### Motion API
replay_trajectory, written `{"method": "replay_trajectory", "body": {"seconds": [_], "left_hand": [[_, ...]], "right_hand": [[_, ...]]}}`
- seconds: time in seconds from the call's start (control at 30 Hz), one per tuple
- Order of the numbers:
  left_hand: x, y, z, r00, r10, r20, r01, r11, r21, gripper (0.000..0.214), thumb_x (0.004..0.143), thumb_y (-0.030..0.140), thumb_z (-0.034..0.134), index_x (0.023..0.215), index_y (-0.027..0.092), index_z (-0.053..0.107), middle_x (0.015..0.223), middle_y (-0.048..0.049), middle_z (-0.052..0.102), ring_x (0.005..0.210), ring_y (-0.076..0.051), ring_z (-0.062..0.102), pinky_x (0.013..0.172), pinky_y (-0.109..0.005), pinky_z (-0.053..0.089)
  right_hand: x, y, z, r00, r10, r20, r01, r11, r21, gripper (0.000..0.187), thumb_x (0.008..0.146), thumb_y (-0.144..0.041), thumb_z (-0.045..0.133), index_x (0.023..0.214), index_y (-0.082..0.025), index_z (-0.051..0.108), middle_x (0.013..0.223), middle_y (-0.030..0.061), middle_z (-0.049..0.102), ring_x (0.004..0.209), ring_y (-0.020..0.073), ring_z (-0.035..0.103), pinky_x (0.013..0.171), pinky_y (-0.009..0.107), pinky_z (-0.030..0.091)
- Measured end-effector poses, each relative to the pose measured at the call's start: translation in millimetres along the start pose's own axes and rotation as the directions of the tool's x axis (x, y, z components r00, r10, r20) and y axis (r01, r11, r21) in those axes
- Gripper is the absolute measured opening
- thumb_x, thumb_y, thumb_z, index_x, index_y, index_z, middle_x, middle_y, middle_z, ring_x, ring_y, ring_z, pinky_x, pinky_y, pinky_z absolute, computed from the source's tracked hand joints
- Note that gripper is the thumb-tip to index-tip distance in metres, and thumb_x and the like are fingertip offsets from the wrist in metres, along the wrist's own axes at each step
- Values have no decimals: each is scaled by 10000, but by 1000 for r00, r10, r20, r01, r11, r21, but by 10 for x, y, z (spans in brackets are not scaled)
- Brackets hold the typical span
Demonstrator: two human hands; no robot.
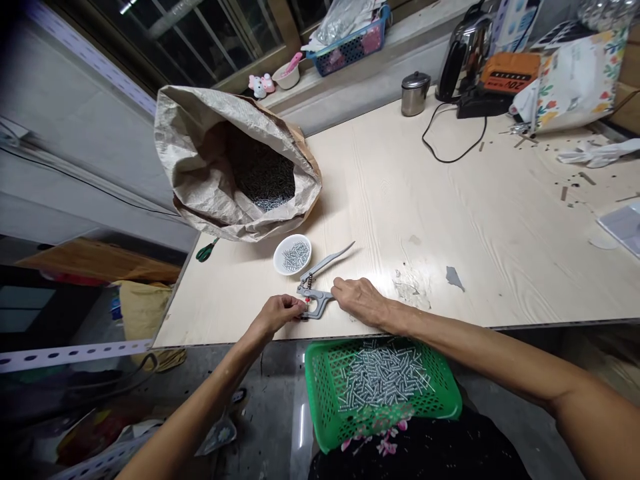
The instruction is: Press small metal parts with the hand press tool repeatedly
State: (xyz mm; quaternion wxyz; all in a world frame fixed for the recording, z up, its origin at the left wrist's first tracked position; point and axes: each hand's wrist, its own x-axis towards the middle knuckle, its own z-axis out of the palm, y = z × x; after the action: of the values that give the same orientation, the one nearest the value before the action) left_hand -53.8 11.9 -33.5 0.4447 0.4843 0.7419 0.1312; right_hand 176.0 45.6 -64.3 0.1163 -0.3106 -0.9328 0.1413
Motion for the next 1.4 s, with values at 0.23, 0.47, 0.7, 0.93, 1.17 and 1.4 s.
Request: {"method": "replay_trajectory", "body": {"seconds": [0.23, 0.47, 0.7, 0.93, 1.17, 1.4], "left_hand": [[-4, 61, 35, 996, -86, 2, 86, 996, 13, 122, 599, 235, 629, 514, 149, 640, 455, 17, 575, 466, -119, 539, 513, -226, 440], [-5, 90, 48, 994, -110, -1, 110, 993, 43, 169, 599, 242, 633, 459, 156, 593, 423, 27, 540, 444, -117, 525, 483, -221, 427], [-28, 67, 42, 995, -98, 11, 97, 995, 29, 205, 601, 267, 645, 445, 157, 569, 414, 28, 518, 440, -113, 515, 484, -215, 405], [-51, 60, 59, 995, -97, -3, 97, 995, 25, 198, 611, 275, 654, 462, 158, 597, 423, 23, 537, 453, -119, 524, 487, -215, 404], [-157, 116, 74, 996, -51, -67, 63, 978, 201, 204, 708, 270, 635, 545, 148, 639, 545, -27, 616, 554, -159, 589, 555, -252, 451], [-217, 368, 373, 768, 639, -45, -481, 622, 618, 472, 781, 285, 675, 1222, 180, 545, 1326, -142, 521, 1191, -289, 488, 957, -439, 437]], "right_hand": [[12, 38, -78, 998, 20, 63, -23, 998, 57, 188, 929, -147, 405, 883, -171, 586, 892, 62, 611, 680, 146, 484, 520, 297, 267], [36, 287, -249, 996, 36, -82, -31, 998, 61, 736, 724, -589, 697, 1280, -156, 484, 1399, 189, 409, 1269, 360, 353, 984, 512, 334], [121, 480, -247, 999, 14, 49, -16, 999, 42, 1023, 554, -650, 757, 1371, -142, 409, 1398, 221, 402, 1322, 437, 260, 1018, 632, 233], [139, 365, -392, 998, 5, 67, -5, 1000, -12, 787, 630, -528, 757, 1279, -178, 483, 1177, 145, 552, 1047, 323, 463, 885, 478, 361], [117, 298, -429, 998, 17, 65, -18, 1000, 23, 677, 694, -390, 752, 1273, -156, 491, 1104, 131, 573, 969, 283, 466, 819, 407, 383], [88, 258, -333, 1000, -8, 25, 6, 996, 89, 709, 740, -306, 732, 1338, -91, 418, 1087, 155, 579, 975, 279, 472, 829, 416, 420]]}}
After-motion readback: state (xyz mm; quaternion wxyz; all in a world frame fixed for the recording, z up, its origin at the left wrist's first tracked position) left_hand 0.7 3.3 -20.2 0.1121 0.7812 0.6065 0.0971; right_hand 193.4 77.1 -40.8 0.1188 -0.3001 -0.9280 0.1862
